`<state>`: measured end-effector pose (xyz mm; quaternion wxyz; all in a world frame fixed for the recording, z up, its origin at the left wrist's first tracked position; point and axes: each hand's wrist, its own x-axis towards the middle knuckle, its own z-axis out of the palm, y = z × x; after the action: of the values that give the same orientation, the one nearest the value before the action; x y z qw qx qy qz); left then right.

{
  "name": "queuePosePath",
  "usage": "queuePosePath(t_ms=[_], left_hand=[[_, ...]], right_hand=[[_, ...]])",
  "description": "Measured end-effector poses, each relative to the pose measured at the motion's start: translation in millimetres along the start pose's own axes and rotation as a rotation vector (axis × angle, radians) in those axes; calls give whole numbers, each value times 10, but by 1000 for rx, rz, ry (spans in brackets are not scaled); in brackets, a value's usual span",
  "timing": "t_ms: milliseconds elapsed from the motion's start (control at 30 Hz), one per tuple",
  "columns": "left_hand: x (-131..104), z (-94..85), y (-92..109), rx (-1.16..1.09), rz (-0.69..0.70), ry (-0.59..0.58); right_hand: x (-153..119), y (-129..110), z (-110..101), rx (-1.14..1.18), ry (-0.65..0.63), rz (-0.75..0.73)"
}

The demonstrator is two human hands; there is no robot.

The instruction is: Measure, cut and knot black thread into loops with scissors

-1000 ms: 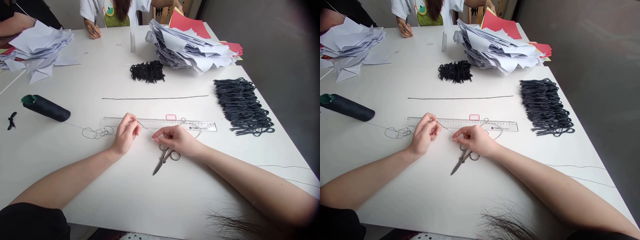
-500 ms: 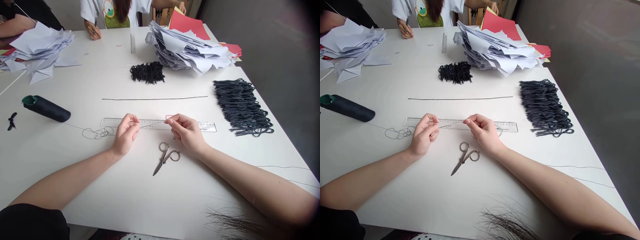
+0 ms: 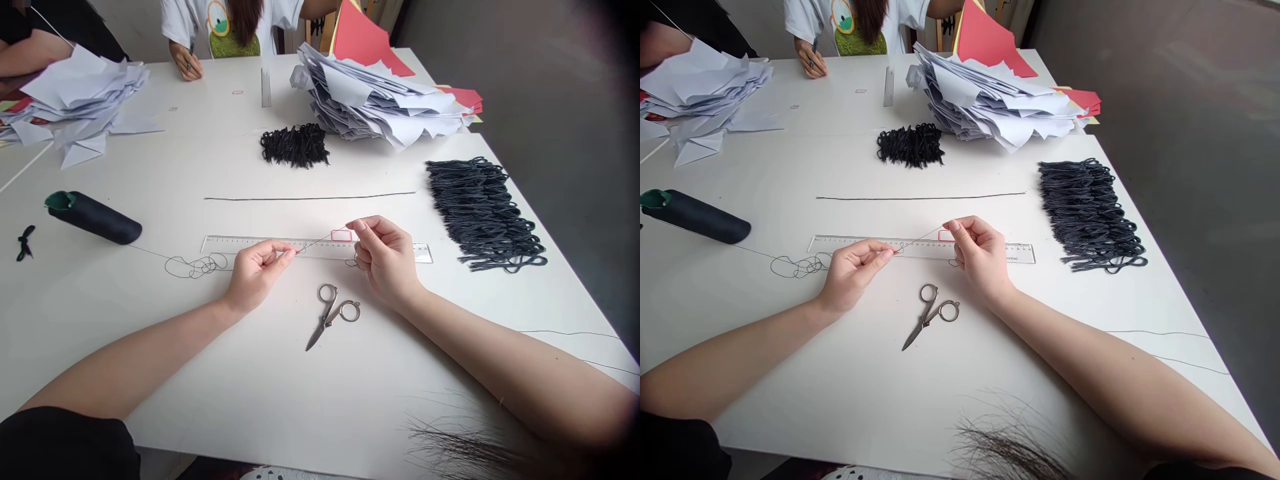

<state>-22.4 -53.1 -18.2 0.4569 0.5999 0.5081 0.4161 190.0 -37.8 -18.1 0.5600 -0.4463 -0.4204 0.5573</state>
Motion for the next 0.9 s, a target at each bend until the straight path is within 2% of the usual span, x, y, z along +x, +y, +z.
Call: queuePosePath(t_ms=[100,333,467,533,600,700,833,900], left_hand=[[-3,11,3,49,-19,14],[0,7,16,114,-29,34],[-10,23,6,132,-15,32],[-13,23,3,168,43,37],[-5,-13,3,235,162,72],[37,-170,20,383,337,194],[108,-439,129,759,443,369],[130,-473,235,903,529,403]], right_hand=[[17,-10,-7,12,35,-17],[53,-64,-32,19,135,-166],[99,-98,-57,-8,171,-188],[120,-108,-74,-39,173,-175],[129,-121,-87,-70,155,-146],[109,-170,-86,-58,91,-74],[31,-295,-45,43,-26,14],[-17,-358,-21,97,-101,37]])
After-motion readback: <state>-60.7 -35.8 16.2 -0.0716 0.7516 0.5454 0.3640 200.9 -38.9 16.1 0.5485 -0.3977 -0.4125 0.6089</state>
